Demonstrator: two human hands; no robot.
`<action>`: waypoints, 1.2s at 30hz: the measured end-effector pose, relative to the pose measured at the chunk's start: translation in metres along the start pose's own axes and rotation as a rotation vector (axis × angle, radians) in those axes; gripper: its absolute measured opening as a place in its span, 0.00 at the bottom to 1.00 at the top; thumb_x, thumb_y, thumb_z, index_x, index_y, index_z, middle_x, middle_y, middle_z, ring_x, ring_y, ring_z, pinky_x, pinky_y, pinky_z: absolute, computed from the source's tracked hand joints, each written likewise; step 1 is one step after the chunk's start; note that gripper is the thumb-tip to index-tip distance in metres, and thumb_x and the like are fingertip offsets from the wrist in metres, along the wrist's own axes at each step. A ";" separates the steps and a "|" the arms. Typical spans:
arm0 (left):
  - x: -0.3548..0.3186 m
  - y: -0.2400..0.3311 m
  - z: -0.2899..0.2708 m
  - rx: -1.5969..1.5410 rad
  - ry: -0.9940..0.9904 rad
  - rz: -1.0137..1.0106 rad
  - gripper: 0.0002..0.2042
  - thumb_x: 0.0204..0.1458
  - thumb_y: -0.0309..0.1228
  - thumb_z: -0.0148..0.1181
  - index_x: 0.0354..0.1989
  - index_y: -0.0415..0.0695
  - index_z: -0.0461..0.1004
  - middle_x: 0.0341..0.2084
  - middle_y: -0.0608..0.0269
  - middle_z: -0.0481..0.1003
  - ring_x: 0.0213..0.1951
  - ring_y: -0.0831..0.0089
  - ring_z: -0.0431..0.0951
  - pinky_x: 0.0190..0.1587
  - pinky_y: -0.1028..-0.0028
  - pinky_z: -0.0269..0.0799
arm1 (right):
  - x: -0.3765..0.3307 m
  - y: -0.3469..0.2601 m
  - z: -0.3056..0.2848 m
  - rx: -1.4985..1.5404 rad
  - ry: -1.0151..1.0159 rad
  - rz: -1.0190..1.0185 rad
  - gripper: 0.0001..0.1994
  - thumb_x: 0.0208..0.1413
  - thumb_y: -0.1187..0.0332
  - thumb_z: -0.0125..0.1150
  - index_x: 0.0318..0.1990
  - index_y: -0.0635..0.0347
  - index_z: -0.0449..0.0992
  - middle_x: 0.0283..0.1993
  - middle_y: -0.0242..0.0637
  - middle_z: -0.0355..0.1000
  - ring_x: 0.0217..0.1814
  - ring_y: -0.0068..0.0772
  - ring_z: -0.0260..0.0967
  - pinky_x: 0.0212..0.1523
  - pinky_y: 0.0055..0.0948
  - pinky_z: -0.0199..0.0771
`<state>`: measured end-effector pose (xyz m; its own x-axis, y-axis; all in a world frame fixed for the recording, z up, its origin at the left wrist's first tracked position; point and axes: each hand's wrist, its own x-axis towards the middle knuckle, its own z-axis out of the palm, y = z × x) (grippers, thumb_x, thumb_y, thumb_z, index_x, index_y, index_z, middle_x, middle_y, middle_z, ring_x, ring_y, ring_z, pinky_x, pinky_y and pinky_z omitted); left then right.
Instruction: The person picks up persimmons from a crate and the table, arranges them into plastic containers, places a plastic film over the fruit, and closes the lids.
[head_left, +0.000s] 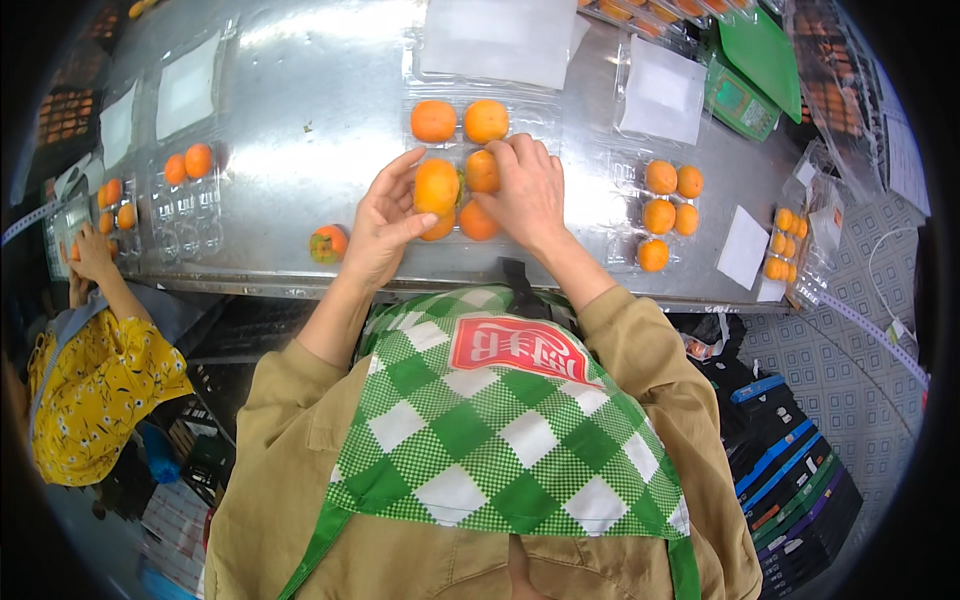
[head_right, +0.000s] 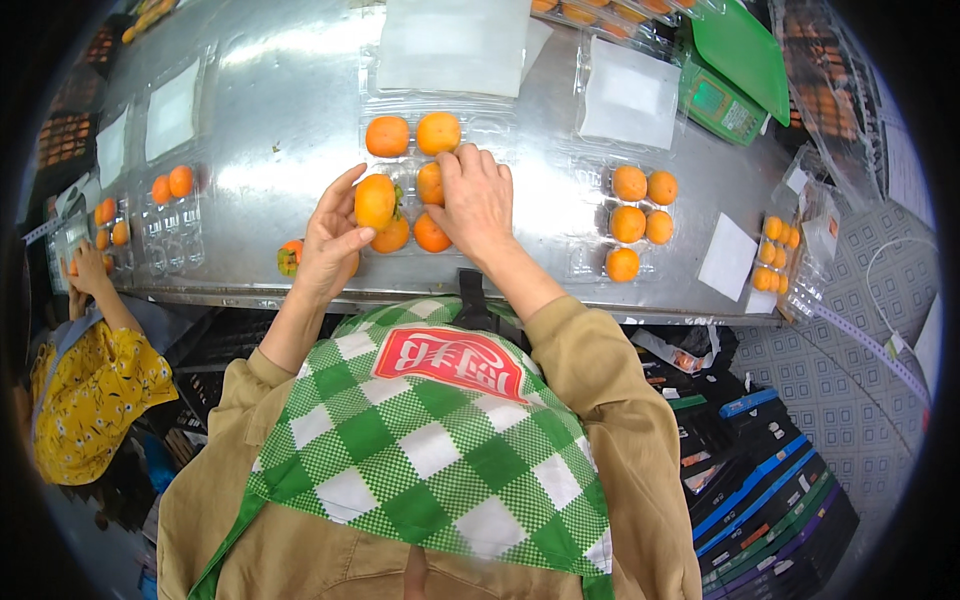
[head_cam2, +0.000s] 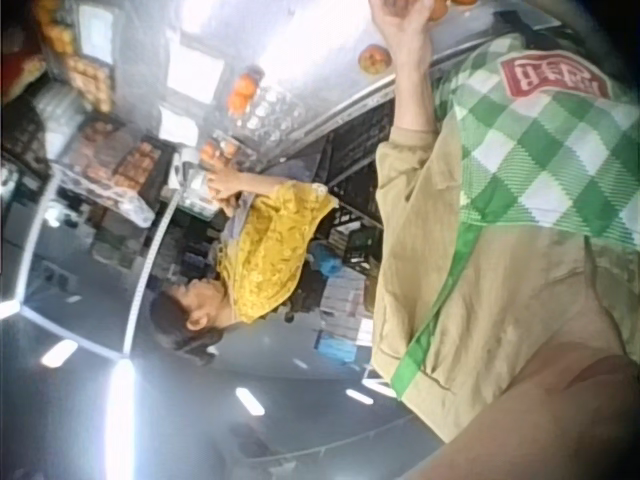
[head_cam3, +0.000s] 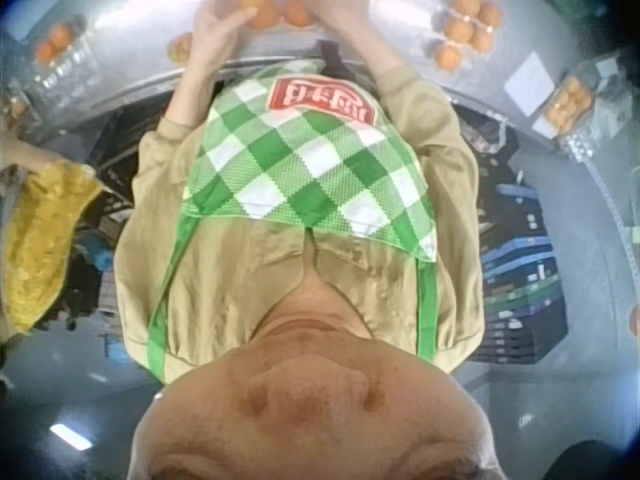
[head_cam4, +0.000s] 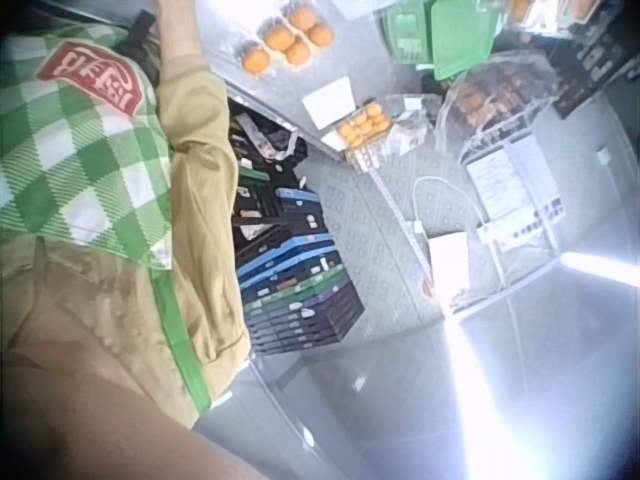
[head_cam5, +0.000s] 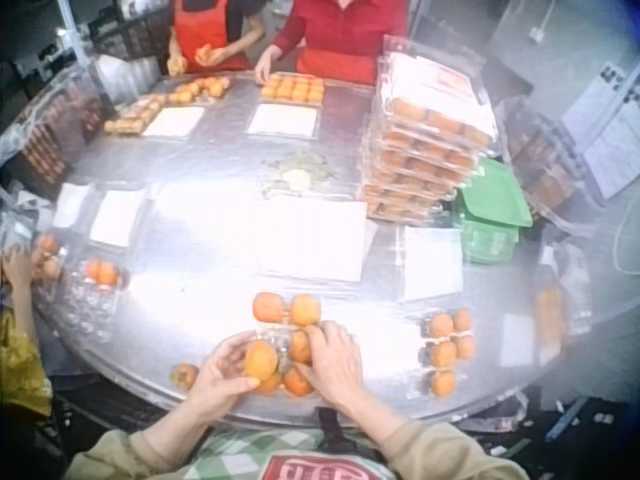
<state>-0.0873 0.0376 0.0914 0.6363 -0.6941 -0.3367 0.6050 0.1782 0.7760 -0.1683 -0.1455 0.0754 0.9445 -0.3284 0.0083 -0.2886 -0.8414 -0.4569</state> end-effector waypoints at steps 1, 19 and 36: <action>0.000 0.001 0.001 -0.031 -0.010 -0.009 0.33 0.44 0.18 0.63 0.62 0.39 0.59 0.54 0.58 0.65 0.54 0.69 0.69 0.57 0.68 0.66 | 0.001 -0.001 0.000 -0.023 -0.019 0.005 0.29 0.31 0.67 0.74 0.47 0.56 0.71 0.45 0.35 0.65 0.48 0.39 0.63 0.47 0.37 0.62; -0.001 0.002 0.014 -0.037 -0.170 -0.107 0.32 0.47 0.24 0.63 0.63 0.35 0.60 0.56 0.52 0.67 0.57 0.66 0.68 0.60 0.66 0.63 | -0.021 -0.025 -0.041 1.288 -0.203 0.357 0.21 0.50 0.69 0.67 0.51 0.58 0.69 0.38 0.34 0.68 0.31 0.17 0.67 0.30 0.17 0.69; 0.008 0.000 0.023 0.039 -0.245 -0.142 0.33 0.50 0.25 0.61 0.66 0.39 0.55 0.56 0.53 0.67 0.54 0.68 0.71 0.54 0.67 0.70 | -0.040 -0.010 -0.052 1.414 -0.252 0.327 0.25 0.50 0.76 0.63 0.56 0.56 0.64 0.47 0.34 0.67 0.42 0.22 0.70 0.40 0.23 0.75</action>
<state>-0.0934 0.0159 0.1012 0.4090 -0.8591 -0.3078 0.6578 0.0437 0.7520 -0.2108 -0.1461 0.1262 0.9136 -0.2108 -0.3477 -0.2395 0.4120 -0.8792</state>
